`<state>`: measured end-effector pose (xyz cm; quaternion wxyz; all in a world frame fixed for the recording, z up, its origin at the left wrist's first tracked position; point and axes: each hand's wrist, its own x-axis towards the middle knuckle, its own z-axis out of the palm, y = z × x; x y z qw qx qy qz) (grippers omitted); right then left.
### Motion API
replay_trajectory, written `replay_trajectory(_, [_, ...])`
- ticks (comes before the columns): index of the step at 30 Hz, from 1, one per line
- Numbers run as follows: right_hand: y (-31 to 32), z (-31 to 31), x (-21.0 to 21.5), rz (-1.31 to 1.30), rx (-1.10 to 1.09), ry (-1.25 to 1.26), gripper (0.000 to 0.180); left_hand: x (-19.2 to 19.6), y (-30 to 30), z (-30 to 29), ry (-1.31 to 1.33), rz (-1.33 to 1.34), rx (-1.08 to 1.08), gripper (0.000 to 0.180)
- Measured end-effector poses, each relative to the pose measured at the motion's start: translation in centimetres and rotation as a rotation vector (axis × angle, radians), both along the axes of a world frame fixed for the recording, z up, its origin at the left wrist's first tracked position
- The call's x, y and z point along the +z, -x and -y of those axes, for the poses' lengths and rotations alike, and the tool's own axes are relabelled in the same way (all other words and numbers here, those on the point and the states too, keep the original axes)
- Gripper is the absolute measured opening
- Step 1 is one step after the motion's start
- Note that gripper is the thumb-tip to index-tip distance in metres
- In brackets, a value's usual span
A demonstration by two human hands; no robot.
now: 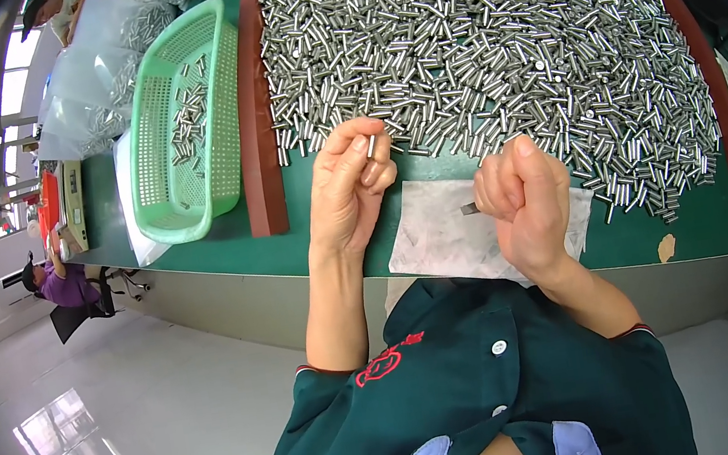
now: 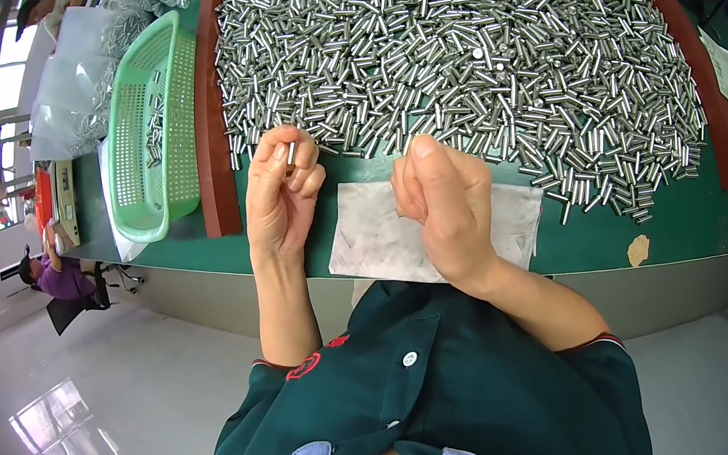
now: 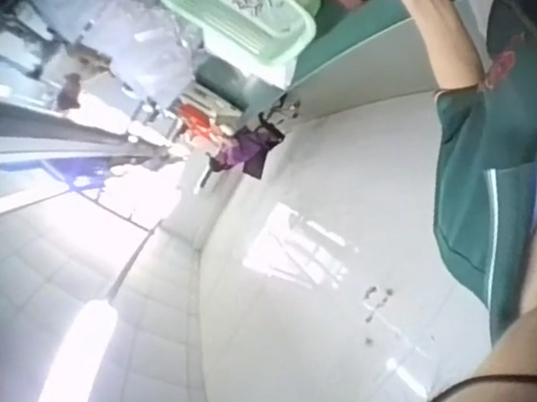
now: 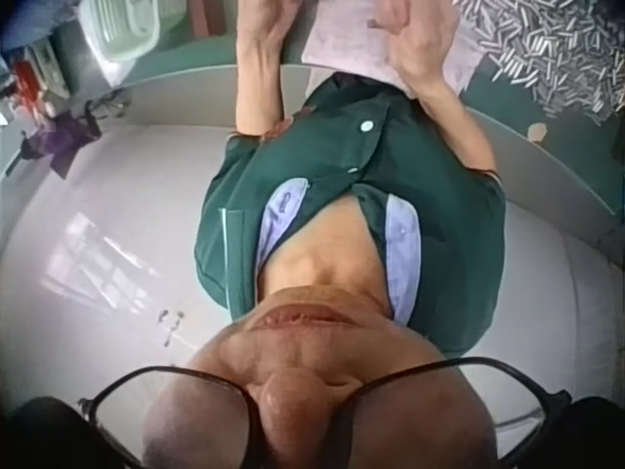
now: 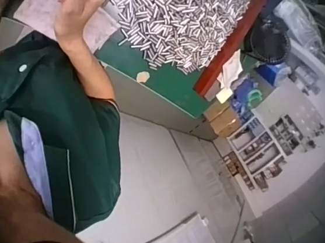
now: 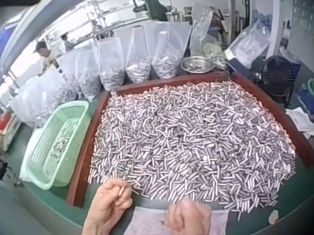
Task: Inspecting and sorting small metal hardware components at a factory workstation using a small tool.
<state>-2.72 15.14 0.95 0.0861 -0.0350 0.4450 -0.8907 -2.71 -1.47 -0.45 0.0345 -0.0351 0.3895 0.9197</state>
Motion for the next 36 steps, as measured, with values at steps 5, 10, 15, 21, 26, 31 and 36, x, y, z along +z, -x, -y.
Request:
replay_trajectory(5, [0.0,-0.5,-0.1,0.019,0.037,0.073,0.038,-0.5,-0.1,0.4,0.028,0.058,-0.001,0.006])
replay_trajectory(10, [0.0,-0.5,-0.1,0.019,0.035,0.077,0.039,-0.7,-0.3,0.6,0.011,0.077,0.005,0.004])
replay_trajectory(15, [0.0,-0.4,-0.1,0.035,0.027,0.089,0.039,-0.7,-0.2,0.6,0.009,0.046,-0.014,0.005])
replay_trajectory(21, [0.1,-0.4,-0.1,0.034,0.014,0.082,0.039,-0.1,-0.4,0.3,0.012,0.062,0.022,0.020])
replay_trajectory(26, [0.2,-0.2,0.0,0.015,-0.007,0.003,0.039,1.4,-0.7,-1.6,1.072,0.094,0.105,0.011])
replay_trajectory(31, [0.0,-0.2,0.1,0.021,-0.001,0.013,0.039,0.6,-0.6,-2.5,1.656,-0.380,0.116,0.007])
replay_trajectory(36, [0.0,-0.2,0.0,0.025,0.009,0.025,0.039,0.1,-0.4,-2.3,1.731,-0.402,0.131,0.010])
